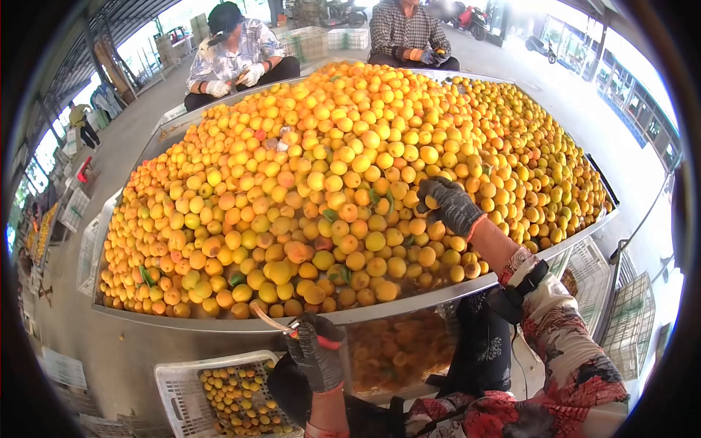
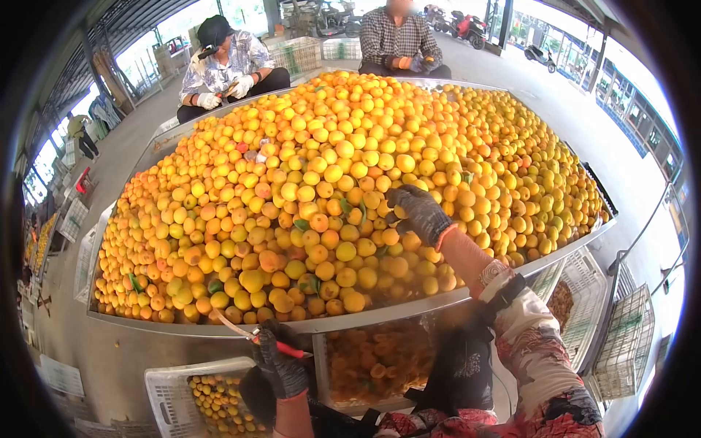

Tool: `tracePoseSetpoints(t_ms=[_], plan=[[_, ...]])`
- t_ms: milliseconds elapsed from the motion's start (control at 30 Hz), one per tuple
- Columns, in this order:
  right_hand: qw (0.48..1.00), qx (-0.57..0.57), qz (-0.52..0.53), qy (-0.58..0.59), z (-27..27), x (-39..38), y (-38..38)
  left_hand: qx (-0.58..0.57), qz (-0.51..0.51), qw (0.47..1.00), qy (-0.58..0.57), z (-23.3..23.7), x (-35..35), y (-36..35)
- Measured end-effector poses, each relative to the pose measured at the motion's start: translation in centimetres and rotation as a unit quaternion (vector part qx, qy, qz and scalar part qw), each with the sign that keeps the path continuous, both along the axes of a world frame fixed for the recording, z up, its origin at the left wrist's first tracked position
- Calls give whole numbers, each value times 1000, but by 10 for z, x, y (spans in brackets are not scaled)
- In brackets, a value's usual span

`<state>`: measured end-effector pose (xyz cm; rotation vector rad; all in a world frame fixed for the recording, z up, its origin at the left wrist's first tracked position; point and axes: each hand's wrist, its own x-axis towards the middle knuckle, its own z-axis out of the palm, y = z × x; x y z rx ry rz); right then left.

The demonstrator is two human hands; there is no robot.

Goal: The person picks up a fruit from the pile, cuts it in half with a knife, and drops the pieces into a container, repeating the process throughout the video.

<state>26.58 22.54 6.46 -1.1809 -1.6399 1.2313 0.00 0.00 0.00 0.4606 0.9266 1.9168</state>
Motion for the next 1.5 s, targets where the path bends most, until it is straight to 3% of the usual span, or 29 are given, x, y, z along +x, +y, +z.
tracePoseSetpoints(t_ms=[67, 100, 167, 267, 300, 367, 433, 500, 533, 567, 600, 633, 700, 900, 1000, 1067, 1100, 1133, 1167, 1233, 1267, 1300, 1333, 1367, 1433, 1467, 1500], plan=[[988, -134, -72, -23, 29, -23, -2, -14, 45, 998, -47, 0, 10, -3], [994, -57, -77, -56, 32, -48, 16, 3, 50, 998, -45, -5, -2, 10], [990, -12, -60, -130, 30, -73, 31, -21, 41, 999, 2, -3, -4, 7], [892, 160, -48, -420, -12, -95, 70, -11, 28, 999, 29, -11, -10, 5], [893, 162, -46, -418, -8, -104, 69, -10, 32, 999, 31, -11, -11, 5], [845, 83, -105, -518, 3, -121, 63, -40, 27, 998, 37, -11, -13, 5], [841, 120, -112, -515, 0, -111, 68, -46, 32, 998, 31, -8, -11, 5], [890, 72, -33, -448, 3, -97, 73, -49, 39, 998, 25, -7, -12, 5], [932, 66, -34, -356, 1, -90, 75, -39, 28, 999, 14, -7, -12, 5], [931, 69, -31, -357, -2, -82, 74, -29, 18, 999, 3, -8, -12, 5], [991, -41, -79, -101, 5, -79, 65, -28, 22, 999, 1, -7, -11, 4], [968, -150, -121, 164, 10, -75, 59, -12, 17, 999, -45, -6, -10, 3], [950, -171, -122, 230, 19, -68, 58, 3, 14, 996, -89, -4, -8, 4], [939, -215, -56, 262, 37, -102, 14, -18, -15, 995, -97, 3, -8, 4], [954, -195, 97, 208, 46, -144, -43, -11, 20, 994, -109, -5, -5, 6], [926, -273, 169, 200, 53, -183, -81, 6, -7, 997, -78, -12, -7, 4], [937, -149, 207, 239, 31, -211, -101, 4, -9, 997, -75, -35, -8, 4], [896, -232, 239, 295, 44, -227, -127, 2, 62, 994, -95, -71, -9, 5], [828, -278, 209, 441, 16, -265, -151, -2, 133, 984, -115, -90, -8, 3], [893, -39, 331, 304, 11, -307, -182, -7, 110, 988, -109, -82, -12, -8], [895, -38, 324, 305, 18, -302, -193, -5, 94, 990, -105, -75, -12, -8], [953, 105, 236, 160, 31, -295, -205, -2, 78, 992, -103, -72, -20, -14], [961, 240, 136, 3, 43, -288, -213, 0, 60, 993, -101, -64, -11, -9], [962, 240, 129, 0, 52, -275, -206, 5, 43, 994, -99, -67, -18, -24], [930, 136, 327, 96, 71, -238, -181, 15, 13, 995, -96, -64, -25, -38], [929, 104, 310, 175, 60, -223, -177, 18, -2, 995, -95, -51, -20, -23], [940, 162, 258, 152, 57, -204, -171, 21, -17, 995, -93, -29, -12, 8]])
